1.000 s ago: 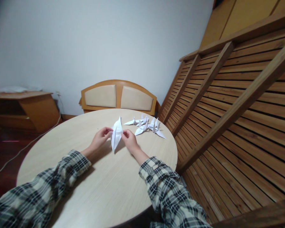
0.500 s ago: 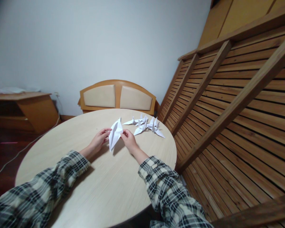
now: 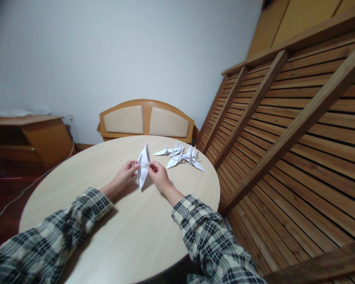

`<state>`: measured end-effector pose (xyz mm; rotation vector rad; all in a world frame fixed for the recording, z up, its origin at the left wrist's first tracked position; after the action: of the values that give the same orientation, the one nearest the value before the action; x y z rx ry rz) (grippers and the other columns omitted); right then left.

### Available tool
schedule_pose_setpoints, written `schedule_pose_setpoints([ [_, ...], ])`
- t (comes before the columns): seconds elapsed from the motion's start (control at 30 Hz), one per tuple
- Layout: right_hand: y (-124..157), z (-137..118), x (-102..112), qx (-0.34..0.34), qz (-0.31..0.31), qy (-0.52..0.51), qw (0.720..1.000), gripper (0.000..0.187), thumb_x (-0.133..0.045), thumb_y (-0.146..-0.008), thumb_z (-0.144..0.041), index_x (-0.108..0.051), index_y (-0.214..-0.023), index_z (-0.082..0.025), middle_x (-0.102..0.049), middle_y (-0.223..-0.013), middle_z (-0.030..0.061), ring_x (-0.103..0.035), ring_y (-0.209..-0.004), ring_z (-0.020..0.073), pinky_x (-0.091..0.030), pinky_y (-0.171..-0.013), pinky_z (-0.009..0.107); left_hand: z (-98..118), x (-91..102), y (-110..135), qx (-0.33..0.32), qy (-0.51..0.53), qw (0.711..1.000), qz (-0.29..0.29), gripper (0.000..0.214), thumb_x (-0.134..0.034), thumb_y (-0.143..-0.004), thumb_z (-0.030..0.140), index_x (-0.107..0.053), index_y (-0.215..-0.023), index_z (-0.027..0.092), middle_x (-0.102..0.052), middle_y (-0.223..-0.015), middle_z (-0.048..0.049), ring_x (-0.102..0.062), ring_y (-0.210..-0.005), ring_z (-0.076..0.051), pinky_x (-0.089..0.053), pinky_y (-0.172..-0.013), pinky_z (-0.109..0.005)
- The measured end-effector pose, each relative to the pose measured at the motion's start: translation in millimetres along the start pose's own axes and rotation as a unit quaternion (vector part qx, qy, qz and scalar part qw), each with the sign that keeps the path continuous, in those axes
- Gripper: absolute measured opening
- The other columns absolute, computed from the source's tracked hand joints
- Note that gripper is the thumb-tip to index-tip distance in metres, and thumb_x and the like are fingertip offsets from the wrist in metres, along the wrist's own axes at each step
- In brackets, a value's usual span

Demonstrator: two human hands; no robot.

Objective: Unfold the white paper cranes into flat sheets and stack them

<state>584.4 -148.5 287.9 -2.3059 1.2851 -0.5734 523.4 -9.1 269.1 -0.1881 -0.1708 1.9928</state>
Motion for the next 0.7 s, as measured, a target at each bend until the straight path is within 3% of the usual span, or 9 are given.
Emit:
schedule_pose_setpoints([
  [0.1,-1,1,2,-0.003,0.006,0.0,1.0,0.017,-0.058,-0.082,-0.025,-0.066,-0.095,-0.017,-0.069,-0.09,0.0049,-0.062,-0.078,0.0165,-0.05,-0.073,0.029,4,0.5,-3,-0.044,-0.001,0.999,-0.003,0.032,-0.069,-0.069,0.039,-0.055,-0.09,0.018,-0.06,-0.082,-0.0009,-0.057,-0.072,-0.015,-0.046,-0.063,-0.027],
  [0.27,5,-24,-6,0.059,-0.025,0.067,0.996,0.017,-0.059,-0.083,-0.022,-0.069,-0.096,-0.017,-0.068,-0.095,0.006,-0.061,-0.086,0.0173,-0.048,-0.08,0.031,9,12.4,-8,-0.111,-0.086,0.989,0.036,0.023,-0.065,-0.073,0.04,-0.058,-0.076,0.017,-0.059,-0.072,-0.0008,-0.054,-0.066,-0.016,-0.043,-0.062,-0.028],
  [0.4,10,-38,-14,0.092,-0.055,0.102,0.989,0.013,-0.059,-0.086,-0.022,-0.069,-0.093,-0.02,-0.068,-0.092,0.0046,-0.06,-0.086,0.0168,-0.048,-0.081,0.032,3,25.4,-9,-0.097,-0.107,0.986,0.081,0.029,-0.061,-0.076,0.046,-0.06,-0.077,0.017,-0.061,-0.073,-0.0024,-0.055,-0.067,-0.017,-0.043,-0.062,-0.029],
  [0.5,9,-35,-7,0.074,-0.031,0.09,0.993,0.013,-0.059,-0.086,-0.022,-0.066,-0.097,-0.021,-0.065,-0.092,0.0036,-0.058,-0.082,0.0162,-0.048,-0.077,0.031,-2,24.2,-9,-0.073,-0.087,0.991,0.073,0.036,-0.061,-0.076,0.052,-0.061,-0.081,0.016,-0.062,-0.074,-0.0031,-0.057,-0.067,-0.018,-0.044,-0.062,-0.029],
  [0.7,5,-20,2,0.028,0.003,0.082,0.996,0.038,-0.067,-0.08,-0.023,-0.055,-0.116,-0.024,-0.055,-0.094,0.0023,-0.053,-0.076,0.0143,-0.05,-0.074,0.031,1,11.3,-4,-0.06,-0.056,0.996,0.036,0.041,-0.069,-0.068,0.056,-0.057,-0.077,0.018,-0.059,-0.068,-0.0002,-0.056,-0.061,-0.016,-0.044,-0.058,-0.028],
])
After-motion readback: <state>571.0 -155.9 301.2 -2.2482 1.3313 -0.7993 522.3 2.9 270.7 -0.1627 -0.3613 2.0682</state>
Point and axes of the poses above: each hand's wrist, its own y-axis away from the middle knuckle, its own x-axis out of the back of the hand, z = x × y, the point moved 10 cm from there along -y, towards the middle knuckle
